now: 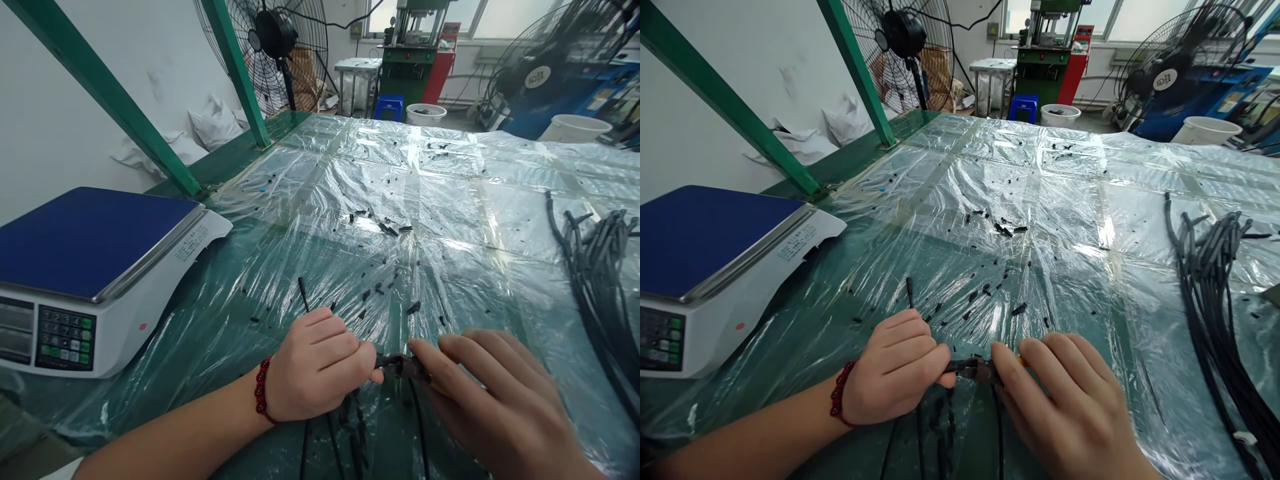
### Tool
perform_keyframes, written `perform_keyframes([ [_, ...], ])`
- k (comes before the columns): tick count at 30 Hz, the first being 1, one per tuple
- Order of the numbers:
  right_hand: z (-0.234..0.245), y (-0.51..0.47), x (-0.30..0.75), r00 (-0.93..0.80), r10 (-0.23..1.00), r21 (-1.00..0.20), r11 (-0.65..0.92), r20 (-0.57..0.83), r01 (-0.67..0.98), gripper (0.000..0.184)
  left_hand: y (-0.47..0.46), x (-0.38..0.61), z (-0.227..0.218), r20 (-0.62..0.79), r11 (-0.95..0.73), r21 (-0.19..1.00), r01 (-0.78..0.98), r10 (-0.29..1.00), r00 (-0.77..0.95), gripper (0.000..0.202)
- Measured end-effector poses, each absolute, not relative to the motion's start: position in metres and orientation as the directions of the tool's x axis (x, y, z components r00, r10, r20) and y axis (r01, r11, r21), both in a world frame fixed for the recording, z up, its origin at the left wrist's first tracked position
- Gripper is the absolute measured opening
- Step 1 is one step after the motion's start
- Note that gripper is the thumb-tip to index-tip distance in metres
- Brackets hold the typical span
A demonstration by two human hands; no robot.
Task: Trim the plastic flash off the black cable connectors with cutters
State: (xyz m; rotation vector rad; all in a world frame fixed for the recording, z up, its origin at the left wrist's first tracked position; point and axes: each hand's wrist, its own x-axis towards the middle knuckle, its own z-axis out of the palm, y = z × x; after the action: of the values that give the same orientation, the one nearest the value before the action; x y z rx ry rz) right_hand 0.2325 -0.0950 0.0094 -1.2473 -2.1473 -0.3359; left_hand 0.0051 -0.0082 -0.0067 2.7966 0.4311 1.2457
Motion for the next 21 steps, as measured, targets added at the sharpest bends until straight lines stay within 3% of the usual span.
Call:
perform_keyframes([
  [15,-0.001,-0.102,0.239,-0.387,0.602,0.016,0.527,0.699,0.850,0.027,-0.020,0.005,0.003,0.651,-0.915,0.282,0.289,0.404,0.643,0.028],
  [21,0.001,-0.103,0.235,-0.398,0.580,0.047,0.526,0.711,0.849,0.022,-0.025,0.004,0.002,0.639,-0.901,0.343,0.267,0.432,0.637,0.025],
])
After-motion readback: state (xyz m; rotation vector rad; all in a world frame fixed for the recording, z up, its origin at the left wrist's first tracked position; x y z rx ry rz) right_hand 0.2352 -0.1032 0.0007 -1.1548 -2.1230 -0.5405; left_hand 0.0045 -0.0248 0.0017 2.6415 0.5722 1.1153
